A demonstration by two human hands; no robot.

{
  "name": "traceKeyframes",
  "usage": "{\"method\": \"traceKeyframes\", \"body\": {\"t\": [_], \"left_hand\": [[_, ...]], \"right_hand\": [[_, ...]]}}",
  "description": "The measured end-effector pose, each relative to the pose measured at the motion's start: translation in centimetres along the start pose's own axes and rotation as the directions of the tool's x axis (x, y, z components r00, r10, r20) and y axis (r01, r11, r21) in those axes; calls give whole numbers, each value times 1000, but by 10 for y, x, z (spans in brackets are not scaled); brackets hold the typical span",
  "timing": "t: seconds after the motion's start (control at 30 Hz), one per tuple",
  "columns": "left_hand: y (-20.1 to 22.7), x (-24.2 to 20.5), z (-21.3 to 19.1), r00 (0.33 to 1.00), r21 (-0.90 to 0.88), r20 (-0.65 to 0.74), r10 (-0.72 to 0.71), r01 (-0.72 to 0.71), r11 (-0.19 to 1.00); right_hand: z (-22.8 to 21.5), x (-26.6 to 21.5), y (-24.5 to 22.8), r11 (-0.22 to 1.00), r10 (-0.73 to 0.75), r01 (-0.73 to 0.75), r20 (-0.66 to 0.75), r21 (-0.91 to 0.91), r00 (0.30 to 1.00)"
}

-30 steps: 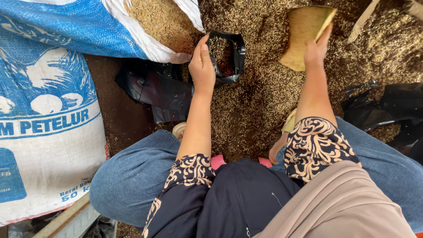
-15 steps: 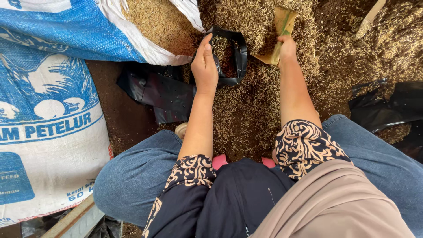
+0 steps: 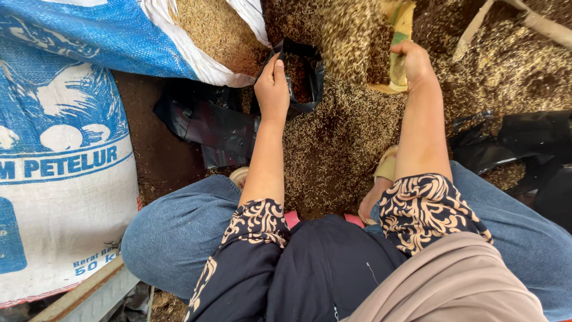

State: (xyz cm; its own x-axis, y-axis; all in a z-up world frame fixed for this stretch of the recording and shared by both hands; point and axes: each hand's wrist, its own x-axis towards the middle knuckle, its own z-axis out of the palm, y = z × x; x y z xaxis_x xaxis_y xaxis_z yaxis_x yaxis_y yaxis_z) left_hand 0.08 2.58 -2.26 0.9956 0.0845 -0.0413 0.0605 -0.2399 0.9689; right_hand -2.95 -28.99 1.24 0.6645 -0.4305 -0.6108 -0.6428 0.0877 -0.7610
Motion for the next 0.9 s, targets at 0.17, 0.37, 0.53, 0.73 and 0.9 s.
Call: {"method": "traceKeyframes", "body": {"t": [0.17, 0.37, 0.53, 0.73, 0.9], "left_hand": [[5, -5, 4, 1000, 8, 22, -14, 14, 1000], [19, -35, -5, 954, 132, 235, 186, -221, 966], [12, -53, -9, 957, 115, 86, 276, -284, 952], [-17, -52, -15, 969, -109, -233, 84, -112, 988], [-39, -45, -27, 941, -110, -322, 105, -147, 983]], "right_hand": [[14, -20, -6, 951, 46, 8, 166, -309, 985], [80, -52, -9, 938, 113, -49, 169, -344, 979], [135, -105, -16, 904, -133, 110, -27, -414, 991], [167, -166, -20, 229, -815, 581, 172, -781, 554], [143, -159, -33, 257, -760, 586, 215, -768, 614]]}}
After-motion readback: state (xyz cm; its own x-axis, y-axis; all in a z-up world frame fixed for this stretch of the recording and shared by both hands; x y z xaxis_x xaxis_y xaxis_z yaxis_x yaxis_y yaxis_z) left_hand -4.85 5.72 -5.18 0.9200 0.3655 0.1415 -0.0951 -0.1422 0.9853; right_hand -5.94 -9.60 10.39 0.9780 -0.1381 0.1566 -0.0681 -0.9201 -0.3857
